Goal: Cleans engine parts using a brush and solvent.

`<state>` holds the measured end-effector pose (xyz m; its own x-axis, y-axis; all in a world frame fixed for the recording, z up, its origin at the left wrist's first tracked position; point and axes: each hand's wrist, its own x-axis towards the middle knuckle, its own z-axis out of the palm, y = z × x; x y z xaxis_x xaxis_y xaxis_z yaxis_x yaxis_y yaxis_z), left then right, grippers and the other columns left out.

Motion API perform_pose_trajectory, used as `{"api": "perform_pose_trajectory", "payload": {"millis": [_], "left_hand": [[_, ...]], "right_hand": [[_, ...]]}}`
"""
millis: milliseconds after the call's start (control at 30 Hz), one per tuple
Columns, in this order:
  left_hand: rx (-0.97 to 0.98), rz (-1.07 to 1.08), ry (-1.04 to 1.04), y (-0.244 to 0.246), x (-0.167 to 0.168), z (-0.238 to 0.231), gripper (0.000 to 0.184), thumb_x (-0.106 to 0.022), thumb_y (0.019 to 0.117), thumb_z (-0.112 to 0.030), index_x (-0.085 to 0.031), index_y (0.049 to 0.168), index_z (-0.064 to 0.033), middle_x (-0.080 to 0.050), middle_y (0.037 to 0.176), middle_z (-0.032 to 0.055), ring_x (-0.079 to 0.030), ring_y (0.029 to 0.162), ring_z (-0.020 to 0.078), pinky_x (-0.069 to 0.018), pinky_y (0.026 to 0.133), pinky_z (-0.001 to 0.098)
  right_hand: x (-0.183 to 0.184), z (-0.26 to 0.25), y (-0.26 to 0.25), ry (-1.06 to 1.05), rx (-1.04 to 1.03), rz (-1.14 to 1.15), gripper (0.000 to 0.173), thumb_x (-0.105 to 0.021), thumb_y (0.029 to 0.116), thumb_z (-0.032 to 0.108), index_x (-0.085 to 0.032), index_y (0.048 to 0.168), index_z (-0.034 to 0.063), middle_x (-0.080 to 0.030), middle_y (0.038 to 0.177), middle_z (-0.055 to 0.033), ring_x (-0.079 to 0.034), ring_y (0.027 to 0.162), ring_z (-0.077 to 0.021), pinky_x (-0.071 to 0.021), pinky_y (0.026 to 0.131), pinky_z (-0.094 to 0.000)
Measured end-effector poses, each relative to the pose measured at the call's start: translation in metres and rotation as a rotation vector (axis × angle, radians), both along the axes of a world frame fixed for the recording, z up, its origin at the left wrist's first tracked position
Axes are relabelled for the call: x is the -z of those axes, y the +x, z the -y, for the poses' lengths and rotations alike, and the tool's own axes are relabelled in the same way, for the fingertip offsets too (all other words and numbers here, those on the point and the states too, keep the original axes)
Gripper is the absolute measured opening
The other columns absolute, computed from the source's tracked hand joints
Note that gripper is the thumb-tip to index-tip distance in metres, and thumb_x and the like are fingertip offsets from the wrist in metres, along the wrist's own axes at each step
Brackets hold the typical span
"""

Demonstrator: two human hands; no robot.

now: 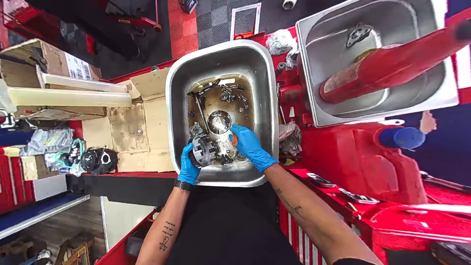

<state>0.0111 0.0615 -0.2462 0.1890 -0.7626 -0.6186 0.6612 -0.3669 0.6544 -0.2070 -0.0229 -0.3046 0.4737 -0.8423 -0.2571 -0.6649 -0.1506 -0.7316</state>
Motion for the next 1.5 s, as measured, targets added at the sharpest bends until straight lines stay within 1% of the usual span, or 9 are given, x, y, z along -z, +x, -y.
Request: {"api": "perform_pose_trajectory", "payload": {"millis": [100, 200, 300, 400, 500, 733, 933, 1067, 1500], "left_hand": [[0.034, -0.019, 0.040, 0.005, -0.005, 0.002, 0.041, -0.035, 0.1063, -0.037, -0.055, 0.129, -0.0101, -0.068, 0.116, 0.0133, -0.067, 0.107, 0.0268, -0.0569, 0.090, 0.0523], [0.110, -0.079, 0.044, 0.015, -0.010, 0.000, 0.047, -0.031, 0.1079, -0.045, -0.053, 0.136, -0.0131, -0.067, 0.123, 0.0123, -0.065, 0.114, 0.0265, -0.0554, 0.095, 0.0526], [0.169, -0.179, 0.076, 0.029, -0.009, -0.010, 0.048, -0.061, 0.0930, -0.042, -0.055, 0.131, -0.0128, -0.068, 0.121, 0.0139, -0.066, 0.112, 0.0301, -0.0563, 0.092, 0.0553], [0.200, -0.174, 0.083, 0.032, -0.005, -0.002, 0.055, -0.074, 0.0842, -0.038, -0.055, 0.129, -0.0114, -0.070, 0.115, 0.0139, -0.069, 0.107, 0.0288, -0.0590, 0.088, 0.0520], [0.235, -0.107, 0.058, 0.024, 0.001, 0.012, 0.035, -0.052, 0.0983, -0.033, -0.057, 0.124, -0.0096, -0.072, 0.106, 0.0107, -0.071, 0.098, 0.0219, -0.0608, 0.085, 0.0435], [0.299, -0.042, 0.286, 0.021, 0.006, 0.029, 0.045, -0.034, 0.1058, -0.047, -0.056, 0.130, -0.0157, -0.070, 0.112, 0.0129, -0.069, 0.100, 0.0300, -0.0594, 0.078, 0.0526], [0.230, 0.019, 0.275, 0.032, 0.003, 0.025, 0.045, -0.036, 0.1065, -0.044, -0.052, 0.136, -0.0140, -0.069, 0.116, 0.0144, -0.069, 0.104, 0.0306, -0.0595, 0.081, 0.0542], [0.140, 0.116, 0.211, 0.054, -0.014, 0.020, 0.043, -0.036, 0.1063, -0.039, -0.051, 0.136, -0.0117, -0.069, 0.116, 0.0136, -0.069, 0.104, 0.0285, -0.0601, 0.083, 0.0521], [0.227, 0.145, 0.092, 0.058, -0.009, 0.038, 0.039, -0.036, 0.1084, -0.029, -0.053, 0.133, -0.0043, -0.070, 0.111, 0.0131, -0.069, 0.102, 0.0228, -0.0591, 0.090, 0.0439]], "right_hand": [[0.000, -0.009, -0.002, 0.139, -0.171, 0.029, 0.025, -0.060, 0.0956, 0.018, -0.074, 0.110, 0.0020, -0.073, 0.108, -0.0205, -0.069, 0.104, -0.0389, -0.0522, 0.092, -0.0604], [-0.008, -0.014, -0.004, 0.036, -0.134, -0.002, 0.033, -0.054, 0.1005, 0.018, -0.070, 0.124, 0.0003, -0.066, 0.133, -0.0200, -0.063, 0.124, -0.0374, -0.0494, 0.106, -0.0536], [0.004, -0.011, -0.006, 0.064, -0.183, -0.033, 0.031, -0.054, 0.0991, 0.014, -0.069, 0.121, -0.0020, -0.065, 0.134, -0.0210, -0.061, 0.126, -0.0378, -0.0477, 0.107, -0.0541], [-0.020, -0.017, -0.003, 0.038, -0.097, 0.455, 0.024, -0.060, 0.0961, 0.015, -0.076, 0.109, 0.0029, -0.074, 0.116, -0.0124, -0.070, 0.113, -0.0204, -0.0541, 0.102, -0.0393], [-0.034, -0.019, 0.024, 0.027, -0.161, 0.710, 0.020, -0.061, 0.0958, 0.011, -0.075, 0.104, -0.0008, -0.074, 0.116, -0.0145, -0.068, 0.116, -0.0212, -0.0534, 0.106, -0.0386], [-0.014, -0.013, 0.040, 0.043, -0.218, 0.581, 0.017, -0.063, 0.0938, 0.010, -0.075, 0.099, -0.0016, -0.073, 0.108, -0.0164, -0.069, 0.109, -0.0254, -0.0537, 0.099, -0.0419], [0.026, 0.030, 0.018, -0.180, 0.179, 0.155, 0.036, -0.056, 0.1029, 0.022, -0.069, 0.126, -0.0019, -0.065, 0.137, -0.0201, -0.062, 0.129, -0.0328, -0.0486, 0.110, -0.0476], [0.019, 0.021, 0.063, 0.093, 0.220, 0.440, 0.029, -0.062, 0.1002, 0.023, -0.074, 0.118, 0.0040, -0.074, 0.118, -0.0112, -0.069, 0.112, -0.0164, -0.0537, 0.103, -0.0363], [0.022, -0.030, 0.080, 0.152, -0.258, 0.133, 0.028, -0.057, 0.0992, 0.019, -0.074, 0.113, 0.0019, -0.072, 0.120, -0.0168, -0.069, 0.115, -0.0319, -0.0527, 0.102, -0.0508]]}}
